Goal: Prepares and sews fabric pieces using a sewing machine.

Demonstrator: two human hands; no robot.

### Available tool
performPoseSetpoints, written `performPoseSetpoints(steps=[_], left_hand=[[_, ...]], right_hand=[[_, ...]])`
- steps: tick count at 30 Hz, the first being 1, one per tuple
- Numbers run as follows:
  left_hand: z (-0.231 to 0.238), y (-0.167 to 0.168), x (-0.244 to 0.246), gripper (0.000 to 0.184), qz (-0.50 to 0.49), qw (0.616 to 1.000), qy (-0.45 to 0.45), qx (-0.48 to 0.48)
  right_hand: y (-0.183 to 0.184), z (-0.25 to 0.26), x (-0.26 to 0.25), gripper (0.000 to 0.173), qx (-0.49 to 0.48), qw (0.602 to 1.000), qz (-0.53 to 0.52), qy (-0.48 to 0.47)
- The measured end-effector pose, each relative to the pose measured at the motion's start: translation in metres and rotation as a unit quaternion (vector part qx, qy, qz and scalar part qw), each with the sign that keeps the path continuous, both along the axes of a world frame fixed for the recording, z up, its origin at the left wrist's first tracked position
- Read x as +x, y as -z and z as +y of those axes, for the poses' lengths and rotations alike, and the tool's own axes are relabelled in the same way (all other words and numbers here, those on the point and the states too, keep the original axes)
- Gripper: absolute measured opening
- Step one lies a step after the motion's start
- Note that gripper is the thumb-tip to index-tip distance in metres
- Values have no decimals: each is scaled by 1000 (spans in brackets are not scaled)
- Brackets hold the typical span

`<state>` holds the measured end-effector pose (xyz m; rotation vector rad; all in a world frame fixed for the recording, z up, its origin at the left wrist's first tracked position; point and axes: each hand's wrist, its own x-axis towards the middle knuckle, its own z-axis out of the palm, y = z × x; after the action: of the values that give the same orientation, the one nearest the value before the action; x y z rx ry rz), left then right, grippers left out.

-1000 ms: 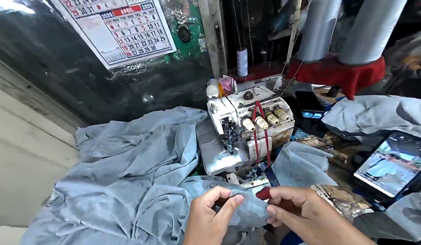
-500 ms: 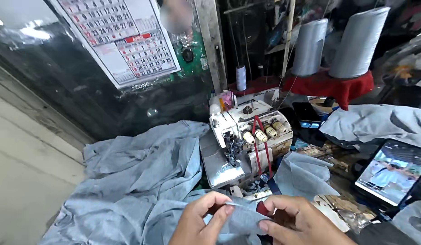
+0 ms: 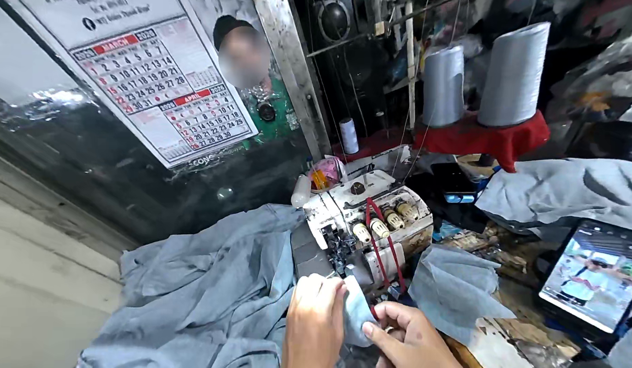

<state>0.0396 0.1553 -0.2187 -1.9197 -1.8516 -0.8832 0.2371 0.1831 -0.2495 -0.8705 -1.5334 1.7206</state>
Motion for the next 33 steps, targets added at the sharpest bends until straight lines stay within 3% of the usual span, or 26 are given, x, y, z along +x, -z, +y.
performPoseSetpoints(steps=[4,8,11,17,20,23,25,27,29,32,33], left_hand=[[-4,10,-8,28,0,1000,-11,1],[-19,-7,-4,28,-34,999,7,-32],[-2,1,-11,24,-54,998,-5,-14],[34,-13,-55,34,-80,984,-59,-151],[26,-18,-57,39,-97,970,-121,-187],[8,-22,-58,24,-42,975,-156,-151],[-15,-22,-50,16,5,988,-130,-85],[-42,-18,-14,15,-7,994,-73,-76],[-54,-5,33,16,-71,993,-17,-93],[-51,1,55,26,-201,966,53,-157],[-53,-2,48,28,-255,947,79,-176]], right_hand=[[1,14,-13,20,-1,1000,-9,30],[-4,7,-9,20,11,999,5,47],[-2,12,-25,22,-15,996,30,87],[2,27,-56,37,0,989,27,144],[11,15,-40,39,90,992,23,86],[7,11,-23,23,129,989,24,-65],[-4,10,-16,27,143,979,50,-137],[-10,14,-9,35,132,973,87,-167],[-7,24,-7,31,115,981,103,-116],[7,40,-17,24,87,985,66,136],[11,37,-17,24,101,978,52,174]])
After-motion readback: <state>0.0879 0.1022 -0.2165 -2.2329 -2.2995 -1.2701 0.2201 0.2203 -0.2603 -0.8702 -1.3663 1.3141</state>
